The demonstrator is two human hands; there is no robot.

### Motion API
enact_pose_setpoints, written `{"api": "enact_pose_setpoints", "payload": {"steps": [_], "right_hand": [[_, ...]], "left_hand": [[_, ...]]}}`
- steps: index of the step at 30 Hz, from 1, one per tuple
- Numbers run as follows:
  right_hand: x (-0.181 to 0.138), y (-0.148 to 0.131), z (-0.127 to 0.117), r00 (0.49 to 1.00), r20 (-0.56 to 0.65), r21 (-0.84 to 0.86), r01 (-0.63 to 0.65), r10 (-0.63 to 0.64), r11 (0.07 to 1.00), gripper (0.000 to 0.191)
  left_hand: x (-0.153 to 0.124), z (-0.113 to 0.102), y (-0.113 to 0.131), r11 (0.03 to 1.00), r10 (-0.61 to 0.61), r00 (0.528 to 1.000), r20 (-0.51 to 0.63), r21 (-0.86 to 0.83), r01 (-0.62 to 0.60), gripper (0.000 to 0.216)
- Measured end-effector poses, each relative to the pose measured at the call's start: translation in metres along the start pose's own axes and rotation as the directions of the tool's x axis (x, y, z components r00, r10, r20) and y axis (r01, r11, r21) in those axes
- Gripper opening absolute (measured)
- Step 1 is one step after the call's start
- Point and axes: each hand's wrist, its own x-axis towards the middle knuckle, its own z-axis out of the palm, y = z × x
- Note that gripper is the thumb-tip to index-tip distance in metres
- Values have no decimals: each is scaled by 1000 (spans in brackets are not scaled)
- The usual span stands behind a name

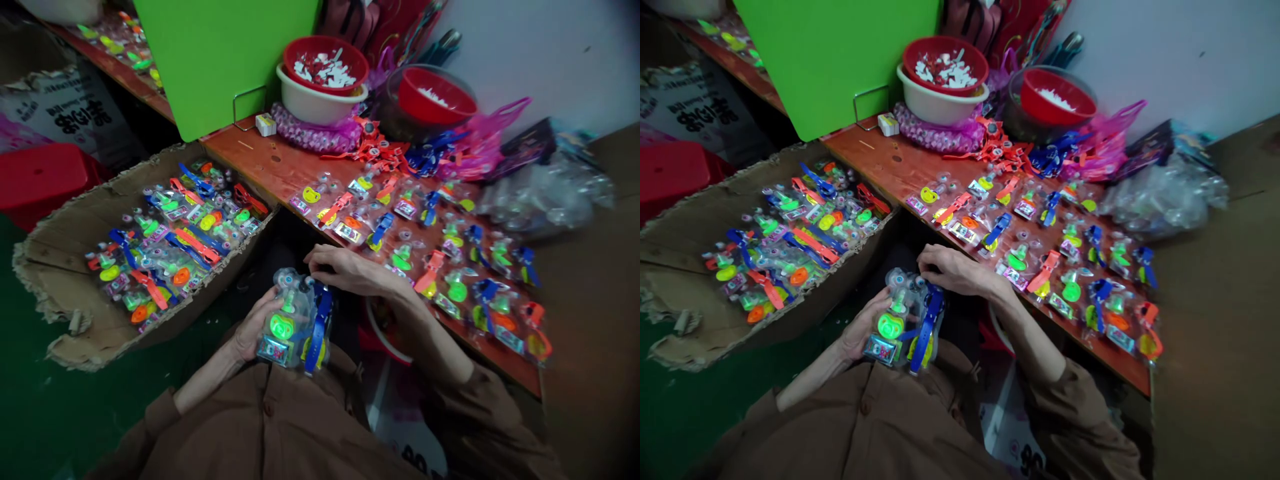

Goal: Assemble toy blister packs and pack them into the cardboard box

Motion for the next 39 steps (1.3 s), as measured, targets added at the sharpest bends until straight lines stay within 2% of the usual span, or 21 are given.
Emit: {"api": "enact_pose_setpoints", "payload": {"steps": [3, 6, 8, 12, 17, 21, 25, 36, 39], "right_hand": [[16, -5, -4, 987, 134, -92, 97, -84, 991, 21], [27, -11, -2, 976, 181, -152, 152, -124, 977, 23], [27, -12, -1, 986, 128, -159, 126, -106, 979, 24], [9, -7, 7, 995, -93, -67, 27, -33, 997, 14], [-22, -6, 36, 964, -255, 69, -64, 79, 996, 11], [-29, -8, 57, 931, -339, 71, -118, 135, 990, 10], [-26, -8, 60, 935, -324, 87, -122, 144, 989, 5], [-21, -7, 48, 951, -248, 253, -118, 182, 960, 12], [-17, -3, 37, 970, -194, 235, -96, 143, 967, 13]], "left_hand": [[0, -1, -2, 1000, -15, 998, -59, 0, 15, 62], [0, -3, -3, 1000, -13, 995, -103, -16, 12, 62], [1, -3, -2, 1000, -5, 995, -103, -30, 2, 59], [0, -4, 0, 999, 15, 1000, 21, -32, -14, 56], [0, -3, 1, 999, 14, 998, 62, -40, -12, 54], [1, -3, -3, 999, 6, 999, 42, -41, -4, 57], [1, -3, -6, 1000, -5, 999, -34, -28, 4, 60], [0, -2, 0, 1000, 10, 1000, 28, -23, -9, 56], [0, -2, 1, 1000, 17, 998, 58, -15, -16, 54]]}}
